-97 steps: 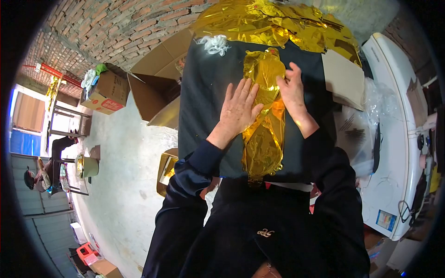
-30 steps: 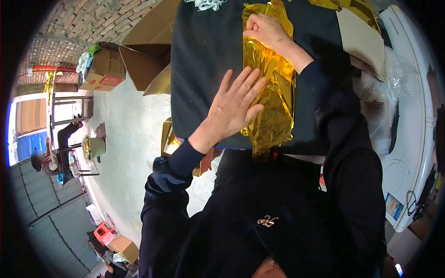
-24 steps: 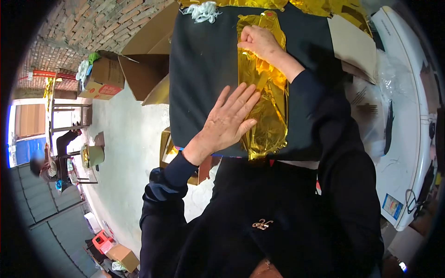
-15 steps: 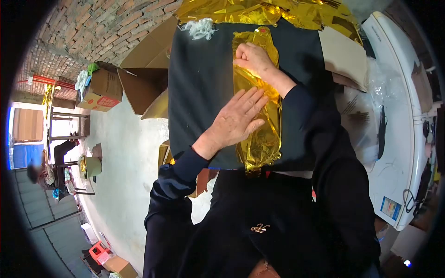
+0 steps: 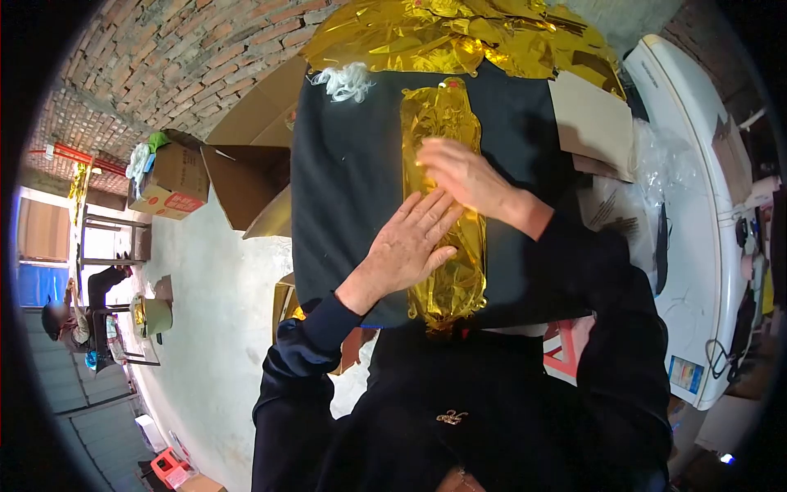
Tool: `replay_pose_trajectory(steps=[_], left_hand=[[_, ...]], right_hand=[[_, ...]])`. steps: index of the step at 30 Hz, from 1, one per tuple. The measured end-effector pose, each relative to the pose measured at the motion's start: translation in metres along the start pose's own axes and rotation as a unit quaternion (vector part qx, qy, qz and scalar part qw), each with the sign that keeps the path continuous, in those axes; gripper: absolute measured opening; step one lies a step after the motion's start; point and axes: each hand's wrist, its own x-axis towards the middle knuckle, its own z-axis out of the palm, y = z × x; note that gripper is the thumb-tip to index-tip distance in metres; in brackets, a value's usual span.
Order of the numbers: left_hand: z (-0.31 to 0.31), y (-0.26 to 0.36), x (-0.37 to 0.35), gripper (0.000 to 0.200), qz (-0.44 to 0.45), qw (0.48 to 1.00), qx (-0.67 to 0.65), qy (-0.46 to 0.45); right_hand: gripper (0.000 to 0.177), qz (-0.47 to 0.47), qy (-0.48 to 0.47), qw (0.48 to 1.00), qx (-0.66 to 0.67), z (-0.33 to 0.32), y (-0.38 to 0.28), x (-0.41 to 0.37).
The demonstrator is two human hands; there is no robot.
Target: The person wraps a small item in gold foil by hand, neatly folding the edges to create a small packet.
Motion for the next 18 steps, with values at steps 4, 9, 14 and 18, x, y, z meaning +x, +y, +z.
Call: replay_pose_trajectory(steps=[4, 9, 14, 18], left_hand=[[0.005, -0.002, -0.001, 0.068, -0.011, 0.999, 0.015, -0.046], [-0.002, 0.001, 0.001, 0.068, -0.009, 1.000, -0.018, -0.022], [-0.001, 0.000, 0.001, 0.069, -0.014, 0.999, -0.027, -0.020], [-0.002, -0.001, 0.000, 0.070, -0.018, 0.999, -0.031, -0.018]], right_hand=[[0.058, 0.005, -0.134, 0.984, -0.121, -0.006, 0.002, -0.028], [0.066, -0.028, -0.175, 0.968, -0.178, -0.011, 0.026, -0.015], [0.067, 0.005, -0.182, 0.959, -0.217, -0.018, 0.063, 0.011], [0.065, 0.037, -0.163, 0.948, -0.269, -0.023, 0.090, 0.027]])
